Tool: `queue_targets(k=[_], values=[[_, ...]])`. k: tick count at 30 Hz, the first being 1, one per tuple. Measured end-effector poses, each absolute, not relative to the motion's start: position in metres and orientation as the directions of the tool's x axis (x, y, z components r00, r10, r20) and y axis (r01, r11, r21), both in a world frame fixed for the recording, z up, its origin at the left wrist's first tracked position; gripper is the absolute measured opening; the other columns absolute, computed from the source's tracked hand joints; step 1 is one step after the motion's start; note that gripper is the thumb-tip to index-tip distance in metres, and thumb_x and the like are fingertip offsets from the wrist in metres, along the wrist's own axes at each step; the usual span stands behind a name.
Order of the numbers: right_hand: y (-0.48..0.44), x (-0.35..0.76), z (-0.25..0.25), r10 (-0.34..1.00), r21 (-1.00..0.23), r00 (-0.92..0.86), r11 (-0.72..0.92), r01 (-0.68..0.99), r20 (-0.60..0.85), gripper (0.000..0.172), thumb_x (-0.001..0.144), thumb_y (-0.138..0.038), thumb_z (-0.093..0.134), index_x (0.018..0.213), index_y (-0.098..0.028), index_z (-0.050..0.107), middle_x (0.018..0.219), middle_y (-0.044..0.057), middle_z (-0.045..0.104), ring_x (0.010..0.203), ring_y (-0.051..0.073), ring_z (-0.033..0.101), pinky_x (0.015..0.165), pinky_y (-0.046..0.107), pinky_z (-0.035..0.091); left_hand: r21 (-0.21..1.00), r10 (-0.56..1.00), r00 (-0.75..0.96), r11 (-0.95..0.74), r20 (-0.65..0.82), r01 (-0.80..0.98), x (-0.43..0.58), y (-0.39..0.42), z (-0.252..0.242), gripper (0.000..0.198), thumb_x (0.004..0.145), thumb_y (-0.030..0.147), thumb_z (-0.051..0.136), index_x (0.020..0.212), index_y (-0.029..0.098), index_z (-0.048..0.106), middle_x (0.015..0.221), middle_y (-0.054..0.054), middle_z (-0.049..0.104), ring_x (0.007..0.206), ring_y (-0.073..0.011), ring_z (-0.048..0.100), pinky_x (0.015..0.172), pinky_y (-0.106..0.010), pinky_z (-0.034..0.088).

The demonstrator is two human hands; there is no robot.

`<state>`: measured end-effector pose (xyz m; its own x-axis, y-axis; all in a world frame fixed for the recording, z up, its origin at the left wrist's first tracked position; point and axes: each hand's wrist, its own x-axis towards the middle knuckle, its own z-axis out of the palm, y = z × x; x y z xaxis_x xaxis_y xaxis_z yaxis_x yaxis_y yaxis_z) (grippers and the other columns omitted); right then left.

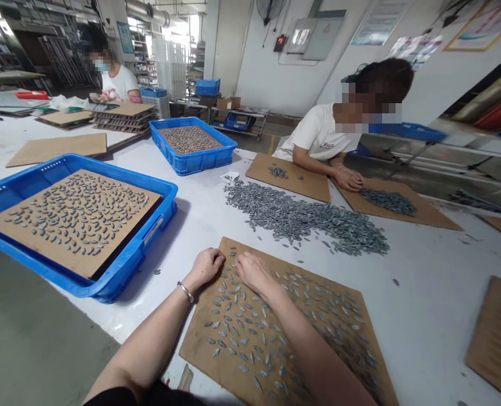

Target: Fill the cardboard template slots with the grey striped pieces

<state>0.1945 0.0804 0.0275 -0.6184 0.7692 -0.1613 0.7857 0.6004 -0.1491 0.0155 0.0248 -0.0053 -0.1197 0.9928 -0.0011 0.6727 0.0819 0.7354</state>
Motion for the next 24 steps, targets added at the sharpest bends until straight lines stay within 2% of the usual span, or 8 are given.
queue_targets(k=[3, 9, 12, 17, 24], values=[[0.085, 0.195, 0.028, 0.775, -0.127, -0.615, 0.602, 0.789, -0.147, 0.027, 0.106, -0.024, 0.045, 0.110, -0.017, 0.071, 0.113, 0.013, 0.071, 0.103, 0.023, 0.066, 0.086, 0.031, 0.040, 0.730, 0.993, -0.114, 0.076, 0.003, 0.679, 0.015, 0.025, -0.005, 0.026, 0.098, 0.025, 0.051, 0.091, 0.018, 0.075, 0.096, -0.009, 0.077, 0.087, -0.0213, 0.069, 0.082, -0.029, 0.049], [0.076, 0.212, 0.021, 0.787, -0.189, -0.614, 0.595, 0.781, -0.058, 0.023, 0.105, -0.028, 0.050, 0.103, -0.021, 0.072, 0.108, 0.008, 0.071, 0.097, 0.020, 0.066, 0.083, 0.029, 0.041, 0.732, 0.994, -0.109, 0.073, 0.003, 0.678, 0.015, 0.025, -0.004, 0.027, 0.098, 0.025, 0.049, 0.091, 0.019, 0.075, 0.098, -0.009, 0.078, 0.088, -0.0212, 0.069, 0.084, -0.029, 0.050], [0.067, 0.213, 0.019, 0.776, -0.194, -0.623, 0.600, 0.776, -0.094, 0.018, 0.102, -0.029, 0.056, 0.099, -0.021, 0.072, 0.105, 0.008, 0.072, 0.096, 0.021, 0.067, 0.084, 0.029, 0.042, 0.730, 0.995, -0.104, 0.063, 0.010, 0.680, 0.015, 0.026, -0.005, 0.028, 0.097, 0.025, 0.049, 0.090, 0.019, 0.075, 0.096, -0.009, 0.078, 0.087, -0.0212, 0.068, 0.084, -0.030, 0.050], [0.062, 0.209, 0.022, 0.778, -0.196, -0.611, 0.583, 0.789, -0.145, 0.020, 0.102, -0.025, 0.053, 0.096, -0.021, 0.072, 0.103, 0.009, 0.073, 0.098, 0.021, 0.068, 0.084, 0.029, 0.042, 0.743, 0.994, -0.108, 0.066, 0.009, 0.666, 0.015, 0.026, -0.007, 0.028, 0.097, 0.026, 0.048, 0.089, 0.019, 0.074, 0.094, -0.008, 0.077, 0.083, -0.0210, 0.067, 0.082, -0.030, 0.050], [0.089, 0.210, 0.019, 0.812, -0.311, -0.582, 0.543, 0.780, -0.042, 0.017, 0.101, -0.025, 0.056, 0.099, -0.021, 0.073, 0.104, 0.008, 0.073, 0.097, 0.020, 0.067, 0.085, 0.027, 0.044, 0.748, 0.994, -0.109, 0.062, 0.014, 0.660, 0.015, 0.025, -0.007, 0.028, 0.098, 0.026, 0.048, 0.088, 0.019, 0.074, 0.092, -0.008, 0.076, 0.082, -0.0205, 0.067, 0.080, -0.030, 0.049]])
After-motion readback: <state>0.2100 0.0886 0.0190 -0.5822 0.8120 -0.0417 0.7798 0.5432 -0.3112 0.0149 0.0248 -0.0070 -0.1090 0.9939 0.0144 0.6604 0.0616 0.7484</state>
